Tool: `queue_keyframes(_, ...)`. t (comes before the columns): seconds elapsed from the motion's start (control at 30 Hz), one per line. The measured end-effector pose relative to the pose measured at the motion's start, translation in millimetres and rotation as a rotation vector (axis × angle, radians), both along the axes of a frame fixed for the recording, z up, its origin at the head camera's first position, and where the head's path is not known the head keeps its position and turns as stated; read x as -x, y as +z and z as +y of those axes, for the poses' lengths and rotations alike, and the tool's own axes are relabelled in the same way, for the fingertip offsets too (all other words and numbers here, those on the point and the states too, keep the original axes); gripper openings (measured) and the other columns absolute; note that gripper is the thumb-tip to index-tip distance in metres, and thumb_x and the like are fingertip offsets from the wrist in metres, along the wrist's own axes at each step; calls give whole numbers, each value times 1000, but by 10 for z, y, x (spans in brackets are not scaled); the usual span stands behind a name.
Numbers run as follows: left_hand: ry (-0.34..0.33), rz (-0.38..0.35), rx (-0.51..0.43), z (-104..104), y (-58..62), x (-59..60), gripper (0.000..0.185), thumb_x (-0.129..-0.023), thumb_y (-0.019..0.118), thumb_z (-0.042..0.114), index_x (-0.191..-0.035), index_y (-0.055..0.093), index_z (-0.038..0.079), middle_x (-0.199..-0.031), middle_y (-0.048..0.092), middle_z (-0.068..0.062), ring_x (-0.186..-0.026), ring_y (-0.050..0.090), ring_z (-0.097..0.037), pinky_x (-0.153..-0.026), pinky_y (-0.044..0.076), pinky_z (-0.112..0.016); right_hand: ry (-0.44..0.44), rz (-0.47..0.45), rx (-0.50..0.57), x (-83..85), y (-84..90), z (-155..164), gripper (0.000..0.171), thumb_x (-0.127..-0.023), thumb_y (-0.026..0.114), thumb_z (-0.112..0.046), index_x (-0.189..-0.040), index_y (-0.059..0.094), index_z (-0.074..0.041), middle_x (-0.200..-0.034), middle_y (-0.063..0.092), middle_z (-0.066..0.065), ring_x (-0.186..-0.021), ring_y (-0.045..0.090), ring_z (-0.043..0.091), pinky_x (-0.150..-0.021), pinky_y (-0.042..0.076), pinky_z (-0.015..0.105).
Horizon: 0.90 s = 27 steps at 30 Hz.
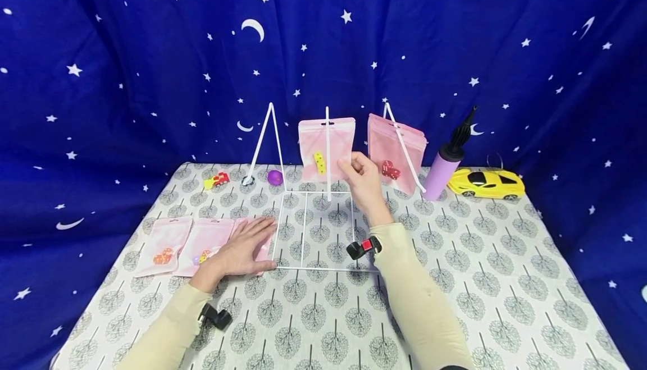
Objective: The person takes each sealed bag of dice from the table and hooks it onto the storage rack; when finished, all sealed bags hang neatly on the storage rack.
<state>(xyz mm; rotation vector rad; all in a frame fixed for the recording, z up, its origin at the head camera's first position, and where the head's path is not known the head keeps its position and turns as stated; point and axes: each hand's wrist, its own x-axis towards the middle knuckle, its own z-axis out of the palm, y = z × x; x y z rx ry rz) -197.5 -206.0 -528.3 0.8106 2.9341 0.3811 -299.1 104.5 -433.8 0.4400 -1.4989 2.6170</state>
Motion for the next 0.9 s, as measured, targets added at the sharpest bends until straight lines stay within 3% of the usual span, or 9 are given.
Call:
queue_keyframes(0.1, 2, 1, 3, 3, -6, -1, 101, -79, 57, 75, -155, 27, 15, -163, 18, -4, -150, 16, -29, -120, 9, -59, -14, -29, -51, -6, -53, 17, 24, -91, 53, 11, -88, 65, -9, -71, 57, -3, -61, 49, 7, -57, 45, 14)
queue_keyframes(0.3, 1, 11, 18, 0, -7, 10, 101, -78, 56, 76, -155, 27, 16, -163, 18, -3, -150, 16, -29, -120, 9, -59, 45, -53, -27, -27, -177, 52, 27, -92, 48, 15, -88, 64, -6, -78, 62, 2, -72, 61, 15, -71, 58, 26)
queue_keyframes(0.43, 2, 6, 10, 1, 9, 8, 101, -79, 57, 75, -155, 27, 16, -163, 19, -4, -150, 16, -30, -120, 9, -59, 83, -57, -24, -36, -249, 84, 22, -93, 49, 13, -91, 64, -4, -81, 63, 7, -75, 66, 19, -74, 59, 27)
queue_keyframes(0.73, 6, 1, 10, -4, 39, 12, 101, -78, 58, 74, -154, 27, 15, -163, 19, -4, -150, 16, -30, -120, 8, -59, 114, -141, -125, -45, -313, 144, 12, -97, 50, 5, -106, 57, 6, -94, 67, 13, -83, 66, 20, -82, 59, 27)
queue_keyframes(0.9, -1, -8, 5, 0, 40, 7, 102, -78, 58, 75, -154, 28, 15, -163, 19, -4, -150, 16, -30, -120, 8, -59, 105, -210, -139, -84, -324, 170, 10, -97, 53, 0, -105, 59, 2, -97, 66, 16, -85, 66, 20, -82, 58, 27)
